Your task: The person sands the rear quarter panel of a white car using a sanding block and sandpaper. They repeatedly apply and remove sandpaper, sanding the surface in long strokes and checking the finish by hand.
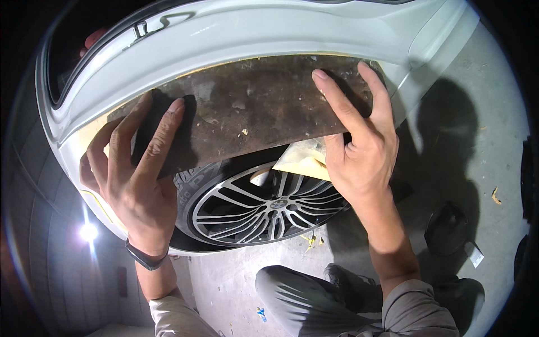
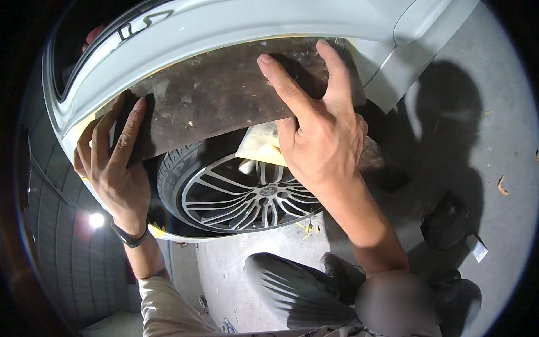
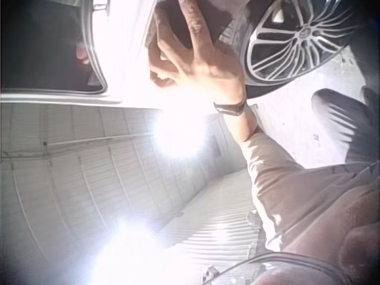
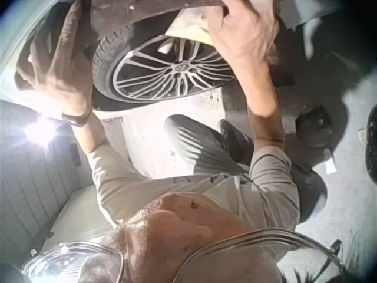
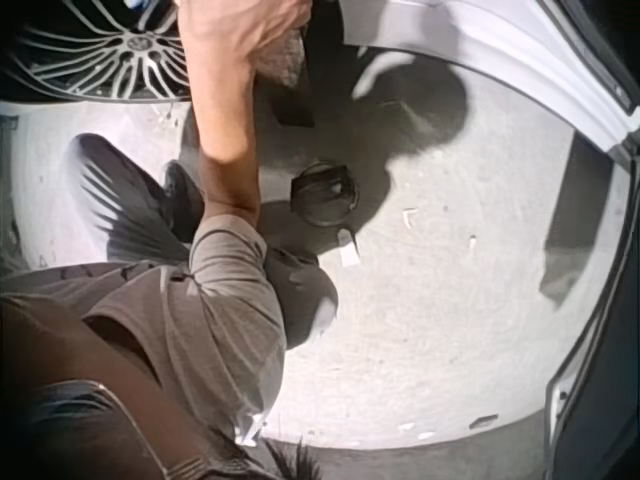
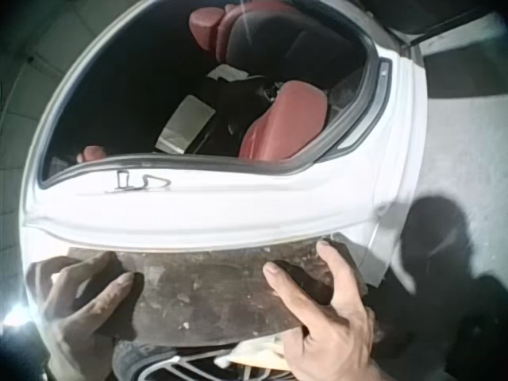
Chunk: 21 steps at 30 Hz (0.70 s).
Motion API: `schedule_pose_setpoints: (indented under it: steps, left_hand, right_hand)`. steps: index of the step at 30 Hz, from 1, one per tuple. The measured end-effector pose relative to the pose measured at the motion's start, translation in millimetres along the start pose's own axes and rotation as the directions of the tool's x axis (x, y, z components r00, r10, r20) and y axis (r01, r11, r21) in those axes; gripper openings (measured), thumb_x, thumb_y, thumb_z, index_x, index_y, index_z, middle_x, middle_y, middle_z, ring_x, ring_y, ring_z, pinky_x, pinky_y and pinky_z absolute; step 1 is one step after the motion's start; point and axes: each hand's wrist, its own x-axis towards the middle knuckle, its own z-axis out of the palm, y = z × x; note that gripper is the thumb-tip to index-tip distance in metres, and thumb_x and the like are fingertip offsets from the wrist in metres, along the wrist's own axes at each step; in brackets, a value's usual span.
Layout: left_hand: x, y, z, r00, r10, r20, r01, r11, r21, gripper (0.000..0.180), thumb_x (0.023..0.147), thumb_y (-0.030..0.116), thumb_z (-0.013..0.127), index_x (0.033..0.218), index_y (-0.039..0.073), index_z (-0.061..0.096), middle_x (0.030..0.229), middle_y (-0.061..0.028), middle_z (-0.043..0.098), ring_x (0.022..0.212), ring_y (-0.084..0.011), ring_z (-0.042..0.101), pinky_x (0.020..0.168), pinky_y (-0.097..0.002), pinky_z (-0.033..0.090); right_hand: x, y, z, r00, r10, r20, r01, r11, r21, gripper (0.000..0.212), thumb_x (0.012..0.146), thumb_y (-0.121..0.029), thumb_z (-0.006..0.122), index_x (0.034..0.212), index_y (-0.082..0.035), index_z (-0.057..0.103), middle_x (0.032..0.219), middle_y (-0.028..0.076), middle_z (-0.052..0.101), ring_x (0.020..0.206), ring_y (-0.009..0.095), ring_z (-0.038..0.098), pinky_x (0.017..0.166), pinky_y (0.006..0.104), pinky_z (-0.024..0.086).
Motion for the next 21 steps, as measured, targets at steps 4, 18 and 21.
schedule_pose_setpoints:
  steps: [4,18,21]
  left_hand:
    - [-4.8,1.3,-1.4,0.998,-0.029,0.049,0.027,0.999,0.037,0.091,0.062,-0.007,0.063,0.137,0.042,0.077,0.141,0.0083,0.071,0.119,-0.0236,0.059,0.114,-0.0424,0.034]
    - [-51.9,36.9,-6.4,0.99,-0.062,0.128,0.055,0.997,0.056,0.065,0.079,0.004,0.067,0.134,0.035,0.08,0.141,0.0013,0.073,0.112,-0.0212,0.059,0.112,-0.0431,0.033]
    - [-40.7,33.7,-19.9,0.992,-0.048,0.119,0.037,0.995,0.092,0.062,0.081,0.007,0.066,0.134,0.035,0.08,0.14,0.0011,0.073,0.116,-0.0218,0.06,0.115,-0.0444,0.03]
  right_hand:
    - [-5.2,5.6,6.9,0.999,-0.032,-0.033,0.033,0.998,0.047,0.08,0.074,0.003,0.076,0.142,-0.039,0.072,0.153,0.023,0.053,0.09,0.034,0.075,0.074,0.0419,0.063]
    - [-47.5,4.3,1.4,0.994,0.021,0.106,-0.029,0.996,0.079,0.086,0.067,0.011,0.066,0.141,-0.032,0.074,0.157,0.023,0.051,0.099,0.032,0.073,0.072,0.0379,0.061]
    - [-36.0,2.2,-6.3,0.999,-0.013,0.05,0.009,0.998,0.069,0.088,0.068,0.008,0.071,0.142,-0.039,0.072,0.158,0.022,0.05,0.089,0.03,0.077,0.067,0.0385,0.064]
